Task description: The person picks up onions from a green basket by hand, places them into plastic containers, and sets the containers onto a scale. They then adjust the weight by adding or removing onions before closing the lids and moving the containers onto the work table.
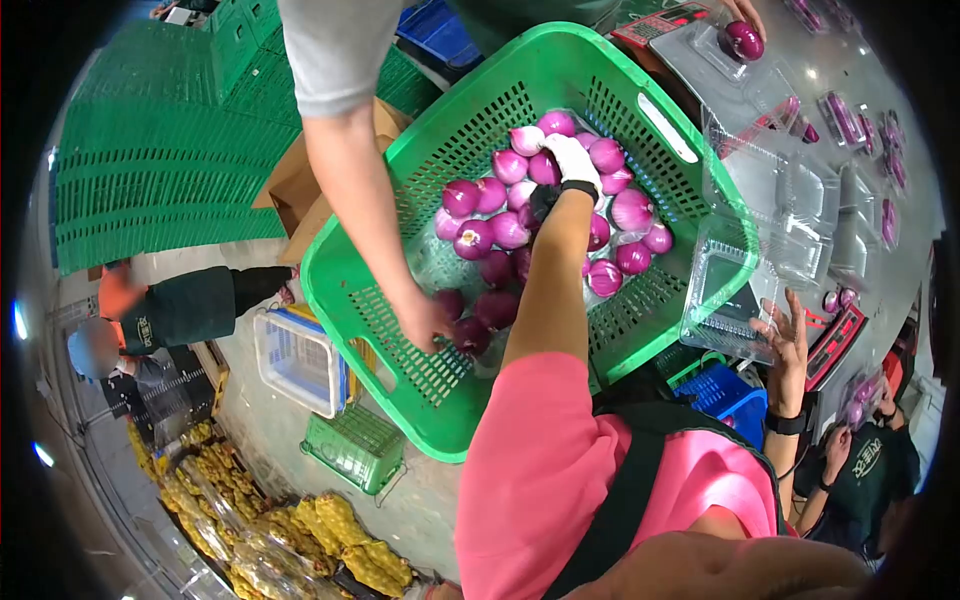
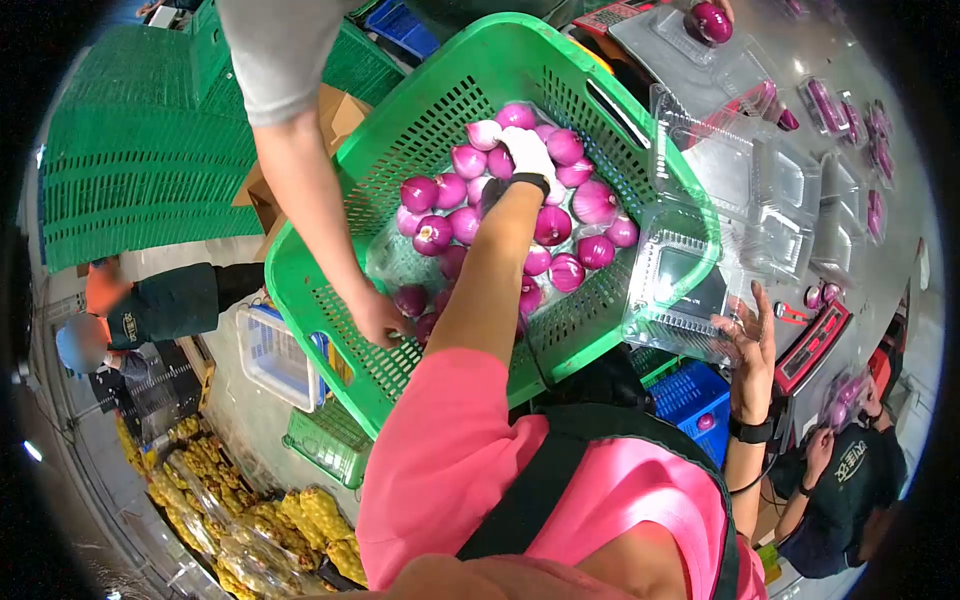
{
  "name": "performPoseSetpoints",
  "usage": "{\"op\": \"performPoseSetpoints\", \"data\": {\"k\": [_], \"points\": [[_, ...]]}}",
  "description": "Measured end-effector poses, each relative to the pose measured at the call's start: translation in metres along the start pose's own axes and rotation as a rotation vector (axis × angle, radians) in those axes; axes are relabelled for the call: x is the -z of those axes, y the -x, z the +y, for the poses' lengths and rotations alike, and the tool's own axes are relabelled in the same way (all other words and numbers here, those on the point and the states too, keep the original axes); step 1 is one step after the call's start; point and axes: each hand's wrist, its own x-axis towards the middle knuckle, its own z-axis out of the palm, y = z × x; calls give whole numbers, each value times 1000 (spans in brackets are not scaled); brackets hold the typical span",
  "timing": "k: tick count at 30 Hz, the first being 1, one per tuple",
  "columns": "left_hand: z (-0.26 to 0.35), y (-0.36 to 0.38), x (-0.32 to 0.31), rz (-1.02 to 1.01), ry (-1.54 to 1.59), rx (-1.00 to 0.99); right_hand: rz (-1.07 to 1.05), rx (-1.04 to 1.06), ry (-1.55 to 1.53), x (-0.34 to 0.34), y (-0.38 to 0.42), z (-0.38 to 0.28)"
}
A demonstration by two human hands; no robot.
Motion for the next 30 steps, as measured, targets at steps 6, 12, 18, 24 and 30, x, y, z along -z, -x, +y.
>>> {"op": "performPoseSetpoints", "data": {"k": [6,12,18,24,30], "points": [[-41,45,-4,317,165,-107,16,-29,-27,16,3,3],[-36,26,-35,417,146,-108,-145,-61,-123,16,-13,-1],[-75,94,-12,466,1824,-170,-123,25,-66,32,-29,13],[-75,277,125,584,1956,-445,-222,127,2,32,-36,12],[6,316,138,842,1035,-426,-225,89,-140,21,-33,6]]}}
